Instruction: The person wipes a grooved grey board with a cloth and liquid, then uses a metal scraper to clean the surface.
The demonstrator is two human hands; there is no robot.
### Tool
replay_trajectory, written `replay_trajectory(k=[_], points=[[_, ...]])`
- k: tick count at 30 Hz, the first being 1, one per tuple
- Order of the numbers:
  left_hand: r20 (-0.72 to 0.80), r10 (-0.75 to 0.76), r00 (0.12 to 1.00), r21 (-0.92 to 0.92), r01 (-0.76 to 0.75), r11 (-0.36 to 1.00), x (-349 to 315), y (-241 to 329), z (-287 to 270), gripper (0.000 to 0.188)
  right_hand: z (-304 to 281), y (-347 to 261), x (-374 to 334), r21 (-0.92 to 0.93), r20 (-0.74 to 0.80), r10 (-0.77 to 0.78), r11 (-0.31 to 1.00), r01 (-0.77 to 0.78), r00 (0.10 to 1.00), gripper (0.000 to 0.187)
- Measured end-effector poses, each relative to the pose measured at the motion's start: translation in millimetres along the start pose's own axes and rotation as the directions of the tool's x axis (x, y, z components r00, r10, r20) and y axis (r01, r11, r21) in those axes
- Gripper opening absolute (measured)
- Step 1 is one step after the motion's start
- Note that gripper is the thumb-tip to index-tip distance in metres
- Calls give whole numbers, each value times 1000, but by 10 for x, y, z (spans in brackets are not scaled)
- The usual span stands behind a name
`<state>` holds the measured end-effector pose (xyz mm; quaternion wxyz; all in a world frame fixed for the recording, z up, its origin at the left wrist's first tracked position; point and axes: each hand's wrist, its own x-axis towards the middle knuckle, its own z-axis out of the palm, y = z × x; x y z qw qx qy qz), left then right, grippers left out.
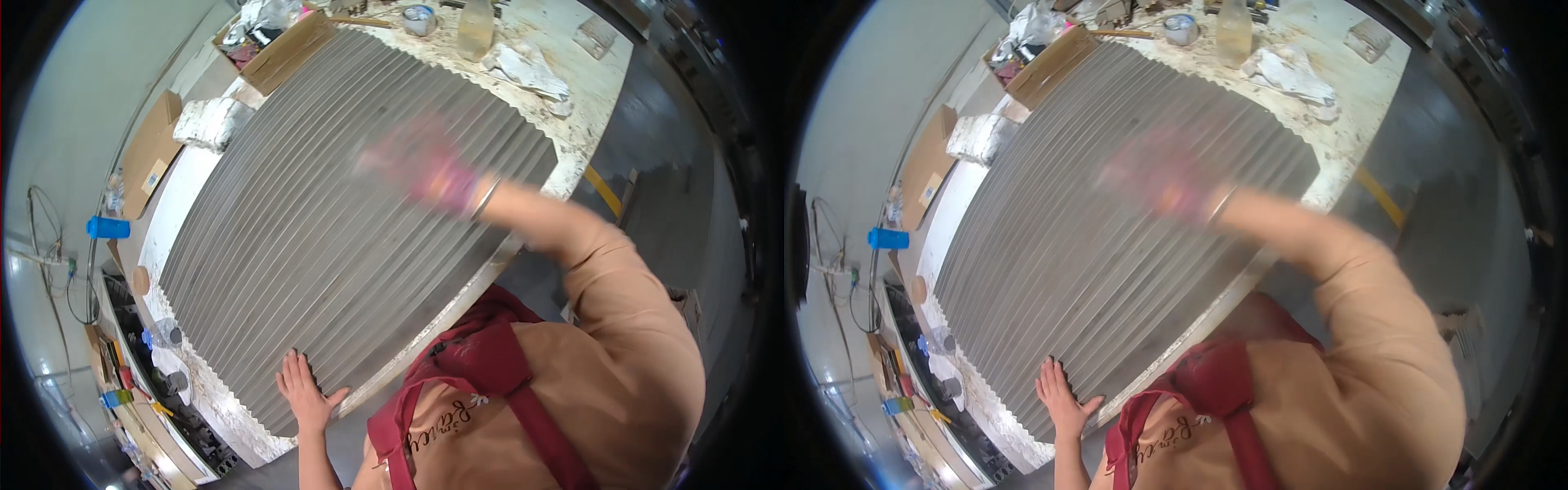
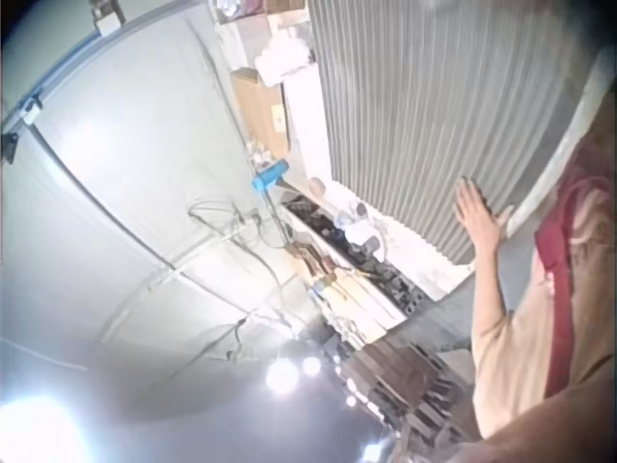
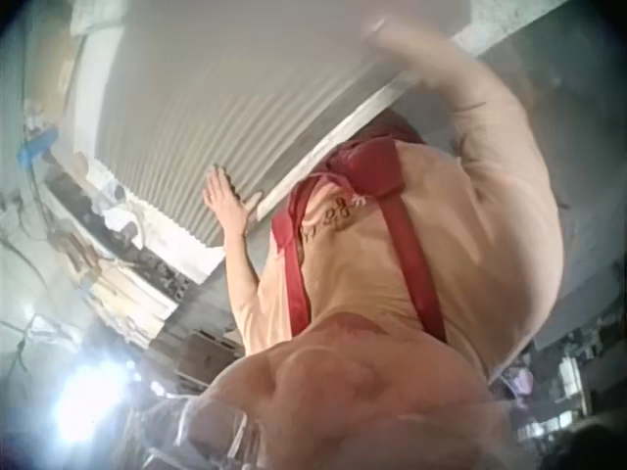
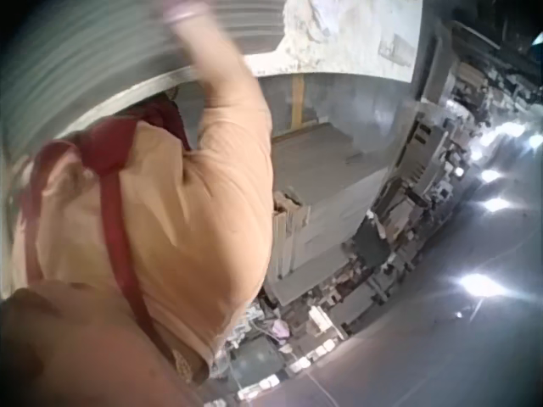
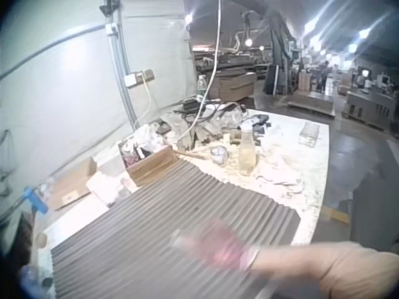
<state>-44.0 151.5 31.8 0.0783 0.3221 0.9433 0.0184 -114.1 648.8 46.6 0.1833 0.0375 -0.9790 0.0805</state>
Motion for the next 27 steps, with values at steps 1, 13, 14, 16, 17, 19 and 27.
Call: replay_trajectory(k=[1,13,14,16,17,19,27], points=[[18,-23,1000,12,23,1000,-5,4,-9,114,167,-548,-59,62,18,-151,987,150,988,38],[-28,-10,1000,-5,10,1000,-54,-23,51,113,-369,1453,-337,-210,12,605,780,-589,796,36],[-34,-8,999,-6,8,1000,-57,9,0,113,-482,1489,-361,-224,-18,582,790,-571,813,36],[44,-82,996,73,79,994,-32,172,-156,108,-414,1008,-228,34,-94,372,928,-370,924,37],[61,-102,993,74,97,993,-62,226,-166,108,-375,530,-157,171,156,300,930,-325,941,36],[41,-77,996,2,77,997,58,378,-178,105,395,98,-612,46,-183,-122,990,132,976,34],[20,-117,993,-37,117,992,11,458,18,105,-449,1415,-508,-277,47,486,846,-456,872,35]])
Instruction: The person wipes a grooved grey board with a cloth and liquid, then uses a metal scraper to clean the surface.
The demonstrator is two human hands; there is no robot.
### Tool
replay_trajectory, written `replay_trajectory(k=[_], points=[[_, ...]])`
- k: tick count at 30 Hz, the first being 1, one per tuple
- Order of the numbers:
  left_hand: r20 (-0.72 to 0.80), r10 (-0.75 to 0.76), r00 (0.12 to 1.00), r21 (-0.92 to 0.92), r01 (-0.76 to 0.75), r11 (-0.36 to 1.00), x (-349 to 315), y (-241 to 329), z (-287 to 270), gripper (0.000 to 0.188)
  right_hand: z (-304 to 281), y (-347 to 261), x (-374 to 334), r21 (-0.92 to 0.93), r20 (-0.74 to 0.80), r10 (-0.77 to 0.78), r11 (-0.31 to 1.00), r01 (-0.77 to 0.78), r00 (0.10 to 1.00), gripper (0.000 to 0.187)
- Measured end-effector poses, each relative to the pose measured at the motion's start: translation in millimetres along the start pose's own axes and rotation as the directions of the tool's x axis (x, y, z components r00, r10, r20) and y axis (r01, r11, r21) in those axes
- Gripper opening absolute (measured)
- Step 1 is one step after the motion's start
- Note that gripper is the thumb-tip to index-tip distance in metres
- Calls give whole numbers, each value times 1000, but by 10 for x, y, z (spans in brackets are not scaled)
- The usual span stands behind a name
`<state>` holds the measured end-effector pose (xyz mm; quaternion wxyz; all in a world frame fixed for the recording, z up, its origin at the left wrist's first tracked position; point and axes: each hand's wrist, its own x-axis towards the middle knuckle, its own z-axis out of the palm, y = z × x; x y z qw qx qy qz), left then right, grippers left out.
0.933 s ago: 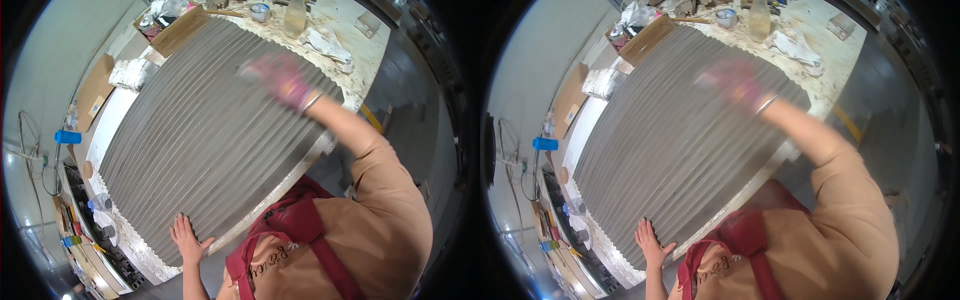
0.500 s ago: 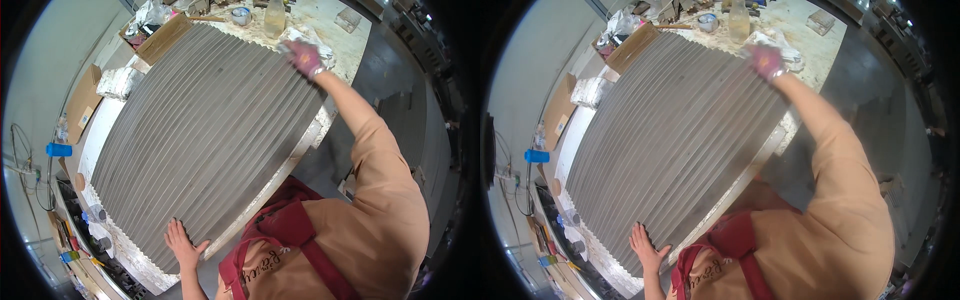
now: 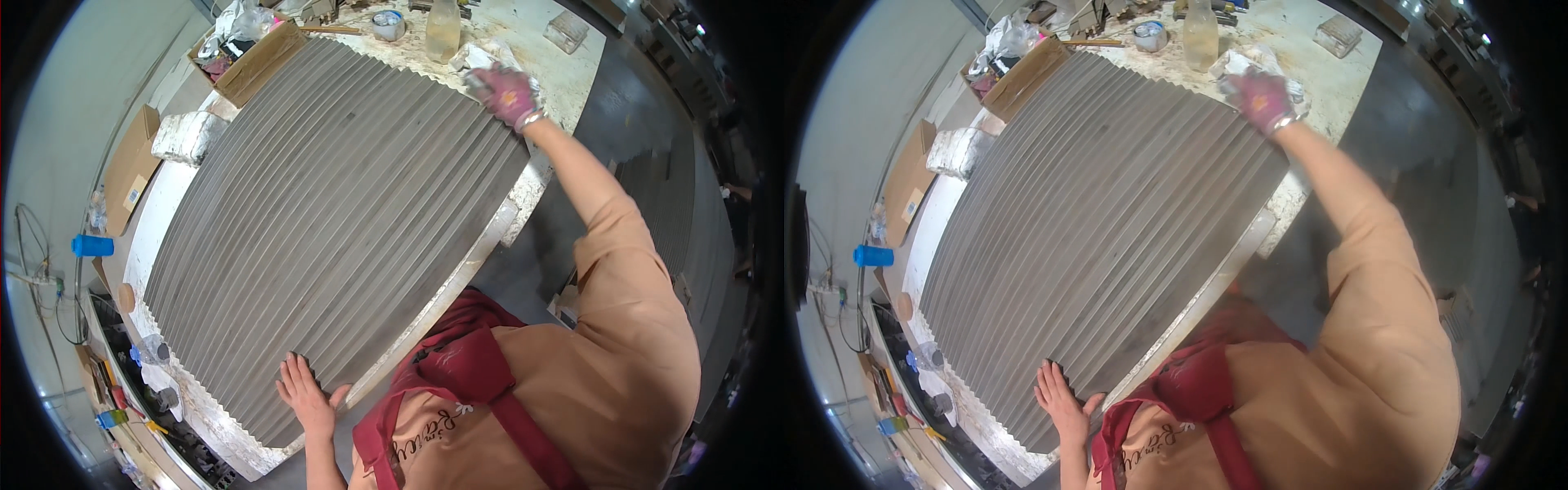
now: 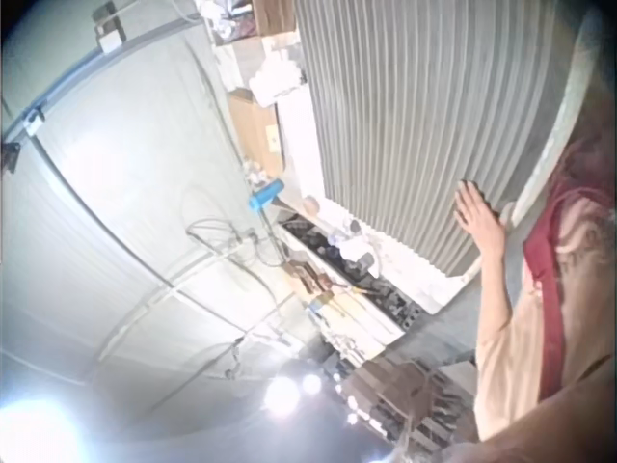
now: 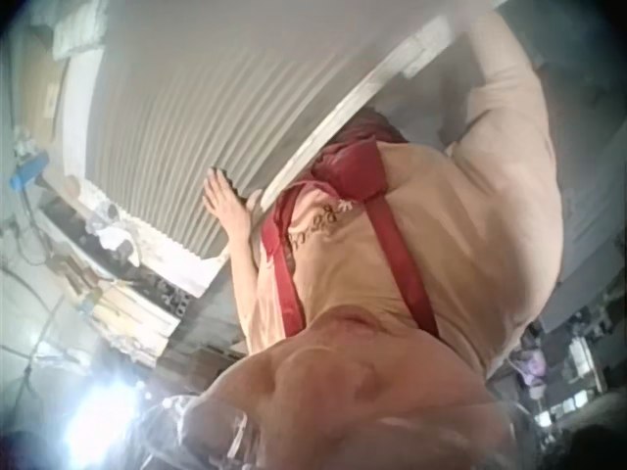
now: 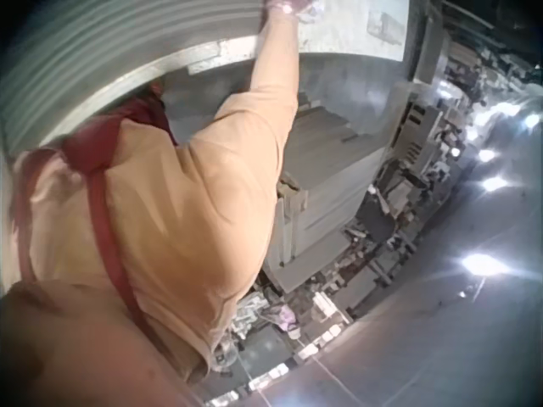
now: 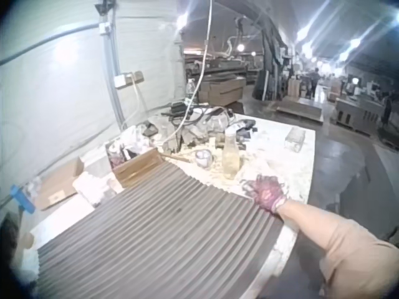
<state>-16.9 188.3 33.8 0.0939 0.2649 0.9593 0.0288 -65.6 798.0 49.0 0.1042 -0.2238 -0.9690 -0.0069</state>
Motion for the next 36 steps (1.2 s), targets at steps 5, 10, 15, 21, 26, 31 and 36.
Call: replay_trajectory(k=[5,10,15,21,26,31,36], points=[[7,28,1000,48,-28,998,76,13,-17,108,6,-1079,-343,2,-139,-428,902,433,893,36],[-13,33,999,25,-32,999,71,-14,-5,108,214,-2489,-1309,-417,-144,-832,541,730,535,33],[-30,-2,1000,39,3,999,8,-11,29,111,357,-670,-497,26,-259,-539,826,564,802,47],[-27,18,999,29,-18,999,58,30,20,112,-48,55,-214,-119,-308,-260,965,234,915,40],[-19,-2,1000,-3,2,1000,8,15,3,106,113,-135,-326,-25,-27,-105,994,104,994,41],[-82,40,996,6,-39,999,1,-53,72,107,-5,-224,-327,114,-263,-176,971,211,949,39],[-80,53,995,13,-52,999,119,49,3,107,123,-2402,-1608,479,101,-757,605,636,645,44]])
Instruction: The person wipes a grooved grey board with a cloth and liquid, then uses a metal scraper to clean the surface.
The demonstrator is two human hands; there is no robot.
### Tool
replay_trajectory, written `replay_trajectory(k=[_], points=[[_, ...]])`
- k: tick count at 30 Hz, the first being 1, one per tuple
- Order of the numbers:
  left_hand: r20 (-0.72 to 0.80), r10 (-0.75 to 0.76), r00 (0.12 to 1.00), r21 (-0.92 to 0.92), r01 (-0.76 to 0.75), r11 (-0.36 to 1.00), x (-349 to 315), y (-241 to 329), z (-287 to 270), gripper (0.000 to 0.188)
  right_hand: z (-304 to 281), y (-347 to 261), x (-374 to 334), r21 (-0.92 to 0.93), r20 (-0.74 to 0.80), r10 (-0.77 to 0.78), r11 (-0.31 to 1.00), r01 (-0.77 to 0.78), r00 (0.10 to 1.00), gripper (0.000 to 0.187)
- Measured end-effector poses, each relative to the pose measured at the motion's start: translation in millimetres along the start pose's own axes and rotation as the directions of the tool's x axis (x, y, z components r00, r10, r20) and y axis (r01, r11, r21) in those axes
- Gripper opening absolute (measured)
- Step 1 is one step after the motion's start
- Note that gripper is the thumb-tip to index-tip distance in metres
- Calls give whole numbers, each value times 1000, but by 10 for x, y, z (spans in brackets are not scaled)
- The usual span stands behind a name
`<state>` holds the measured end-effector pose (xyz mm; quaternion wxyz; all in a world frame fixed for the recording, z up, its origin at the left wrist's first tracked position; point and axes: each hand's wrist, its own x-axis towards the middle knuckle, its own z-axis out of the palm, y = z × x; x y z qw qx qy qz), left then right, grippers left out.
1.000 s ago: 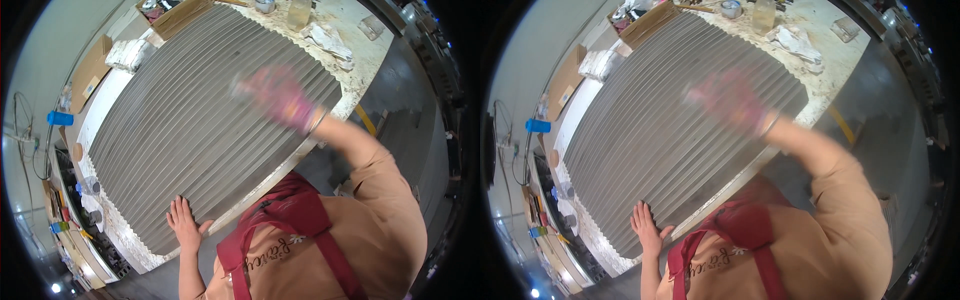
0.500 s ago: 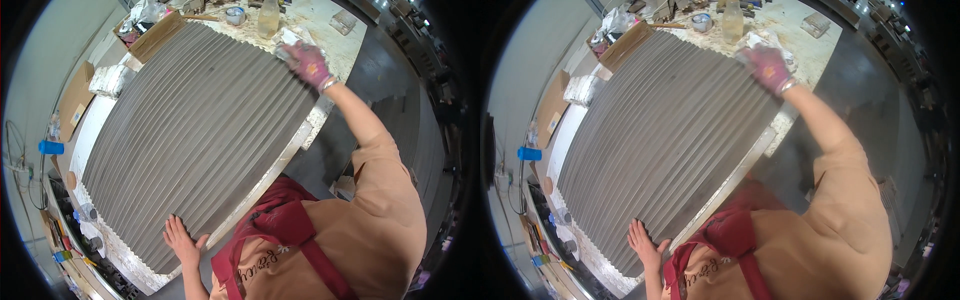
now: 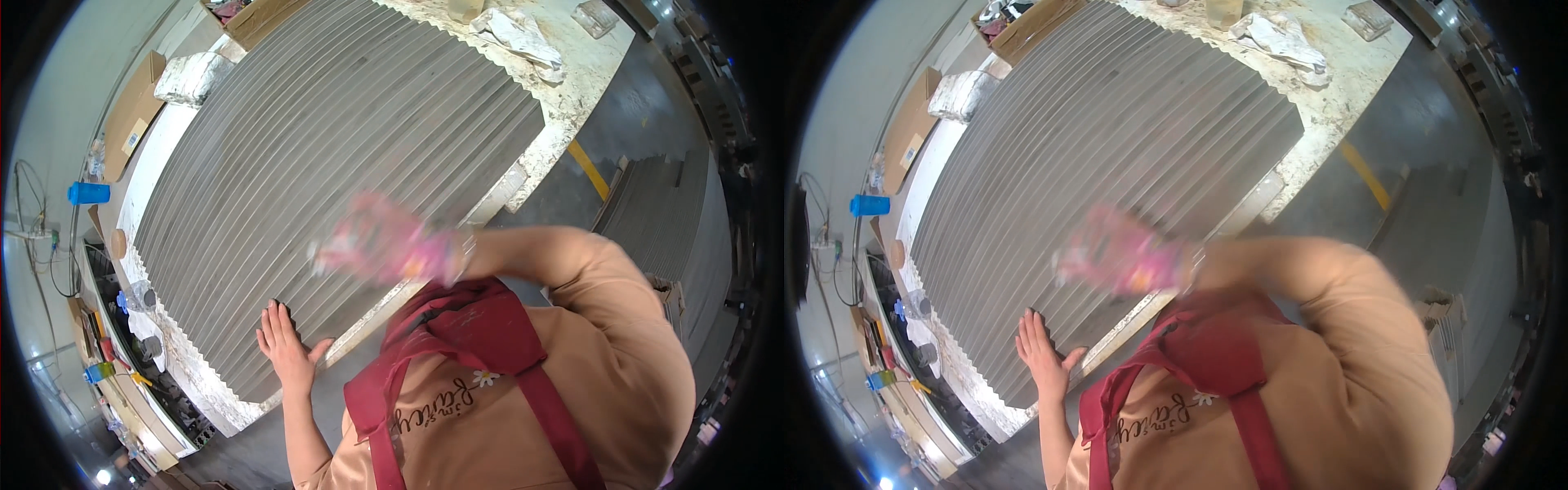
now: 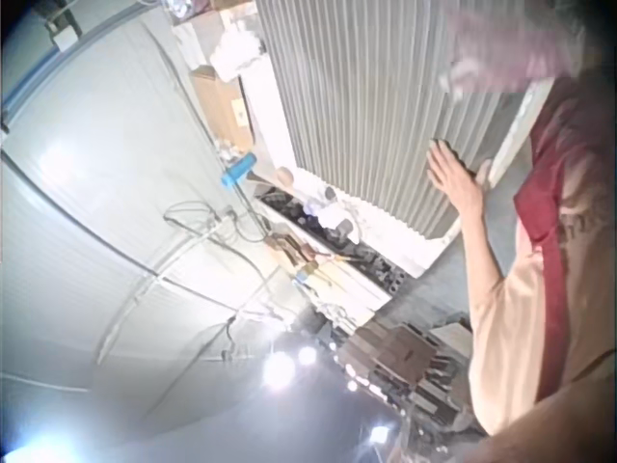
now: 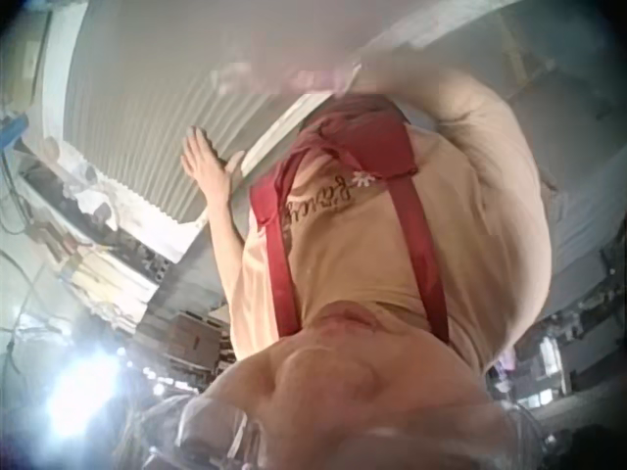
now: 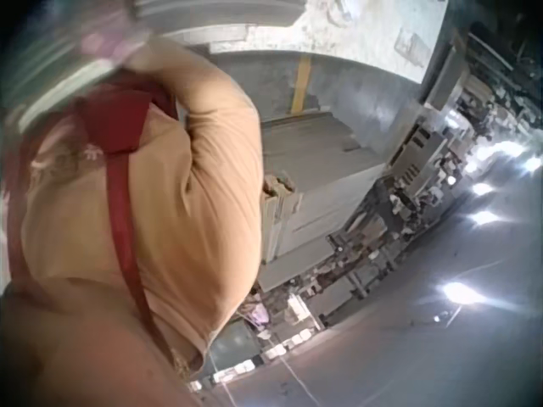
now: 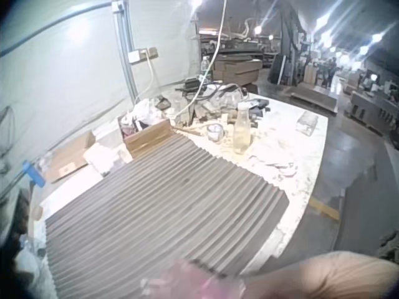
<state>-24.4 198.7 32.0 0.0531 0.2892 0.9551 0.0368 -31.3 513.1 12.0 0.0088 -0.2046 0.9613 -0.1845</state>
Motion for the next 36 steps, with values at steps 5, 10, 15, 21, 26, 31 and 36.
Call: replay_trajectory(k=[5,10,15,21,26,31,36], points=[[4,-59,998,-11,59,998,-114,-16,0,108,452,442,-166,-391,-408,-95,917,-79,908,54],[0,-52,999,-2,52,999,-118,3,5,108,-1201,1982,-1112,-228,-297,683,628,-744,667,45],[8,-13,1000,12,13,1000,-66,41,-11,108,-977,1836,-1015,-228,-578,226,878,-421,784,40],[21,-59,998,1,59,998,-134,-10,1,110,-545,1112,-923,-447,-339,49,870,-207,939,42],[6,-29,1000,10,29,1000,-98,27,2,110,-1249,2189,-1539,-347,-520,548,565,-749,655,39],[-13,-17,1000,20,17,1000,-76,-3,7,106,-453,956,-728,-399,-563,-99,902,-166,821,39],[-9,-21,1000,16,21,1000,-55,-33,37,108,21,-447,-221,-207,-176,-267,951,230,947,19]])
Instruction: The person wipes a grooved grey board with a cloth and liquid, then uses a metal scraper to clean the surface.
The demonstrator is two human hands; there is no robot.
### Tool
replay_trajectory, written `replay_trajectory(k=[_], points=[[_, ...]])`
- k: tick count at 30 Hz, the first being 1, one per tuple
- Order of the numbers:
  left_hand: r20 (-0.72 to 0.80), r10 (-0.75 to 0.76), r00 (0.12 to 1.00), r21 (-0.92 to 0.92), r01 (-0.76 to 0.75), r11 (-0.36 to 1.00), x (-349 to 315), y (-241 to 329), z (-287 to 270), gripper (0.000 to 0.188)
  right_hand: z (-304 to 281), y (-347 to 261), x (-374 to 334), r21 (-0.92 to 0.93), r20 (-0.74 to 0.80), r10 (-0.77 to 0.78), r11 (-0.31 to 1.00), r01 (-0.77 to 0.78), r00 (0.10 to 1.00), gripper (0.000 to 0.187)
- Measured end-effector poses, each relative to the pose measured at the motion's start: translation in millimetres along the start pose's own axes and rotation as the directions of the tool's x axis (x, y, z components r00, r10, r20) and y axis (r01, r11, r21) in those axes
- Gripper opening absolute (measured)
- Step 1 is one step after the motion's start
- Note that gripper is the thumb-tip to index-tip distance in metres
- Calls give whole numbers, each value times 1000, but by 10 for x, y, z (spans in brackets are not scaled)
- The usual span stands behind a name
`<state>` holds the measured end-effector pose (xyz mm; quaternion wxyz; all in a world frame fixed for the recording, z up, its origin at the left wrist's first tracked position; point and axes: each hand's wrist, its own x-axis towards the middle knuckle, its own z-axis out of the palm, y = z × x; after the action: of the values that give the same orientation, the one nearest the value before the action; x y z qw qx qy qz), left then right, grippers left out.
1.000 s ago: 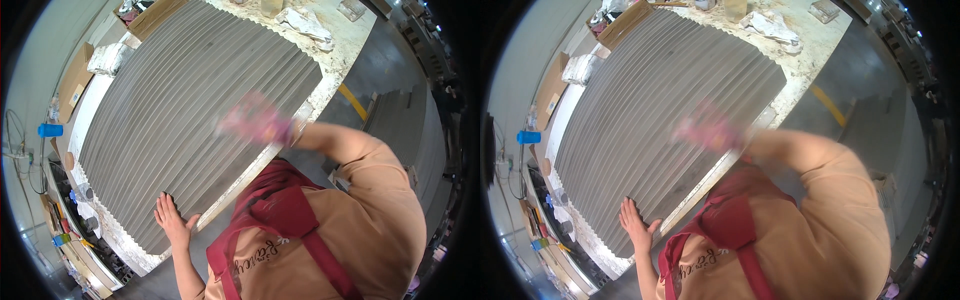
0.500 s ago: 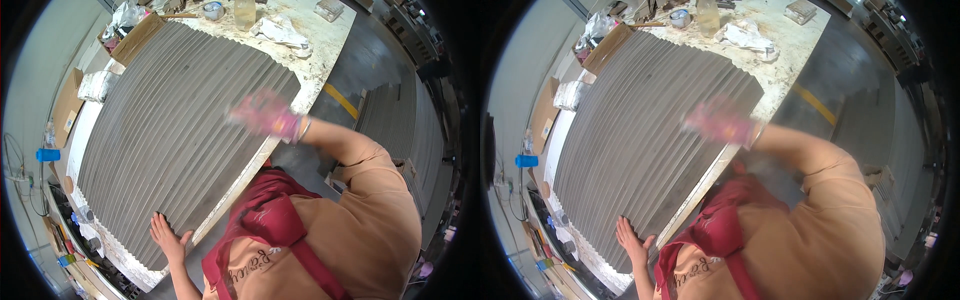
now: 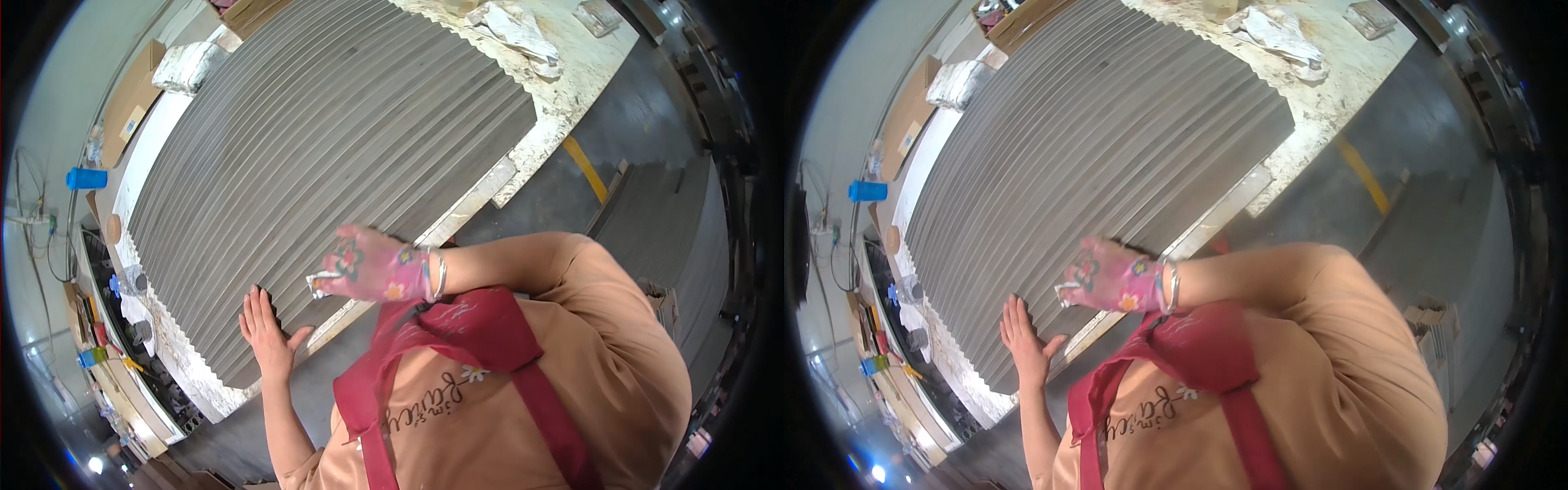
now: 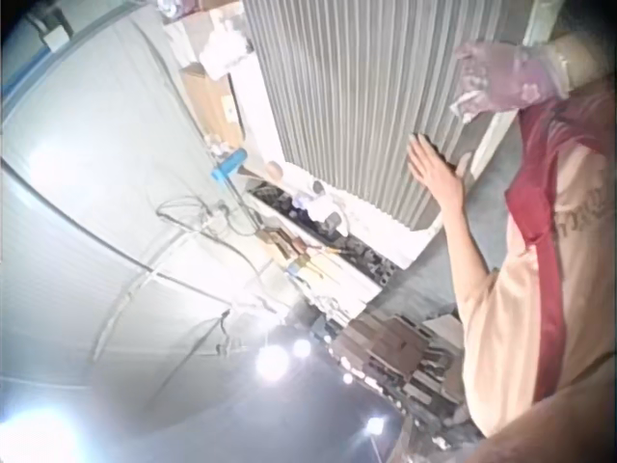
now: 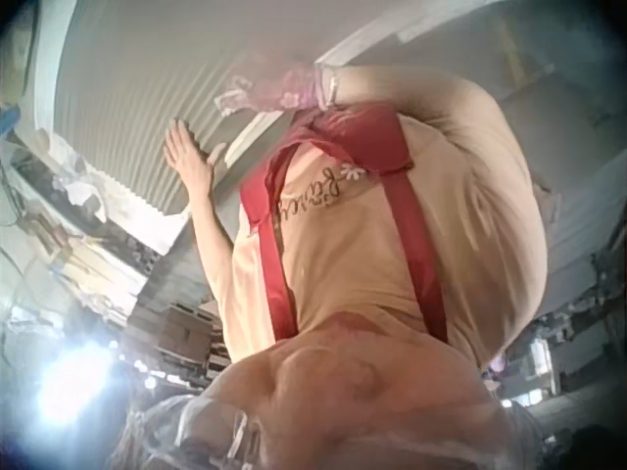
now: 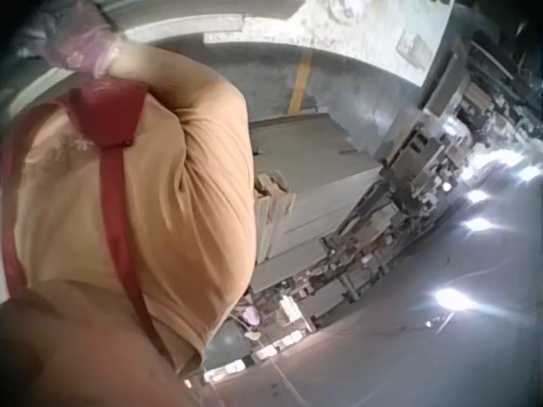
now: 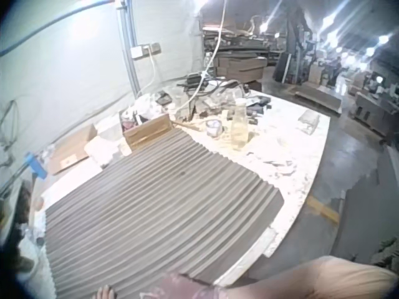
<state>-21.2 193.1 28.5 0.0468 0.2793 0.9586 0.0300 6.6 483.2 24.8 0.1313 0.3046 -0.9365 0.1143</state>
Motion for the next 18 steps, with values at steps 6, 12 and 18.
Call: replay_trajectory(k=[6,12,18], points=[[-11,-49,999,-11,49,999,-91,31,-15,109,-640,1465,-1082,-304,-85,324,892,-334,942,46],[-50,23,998,-18,-24,1000,11,89,-26,109,-1225,1975,-1546,-430,-228,572,667,-608,788,47],[-2,-14,1000,-24,14,1000,-46,28,-32,109,-586,431,-434,44,525,262,942,-333,810,42]])
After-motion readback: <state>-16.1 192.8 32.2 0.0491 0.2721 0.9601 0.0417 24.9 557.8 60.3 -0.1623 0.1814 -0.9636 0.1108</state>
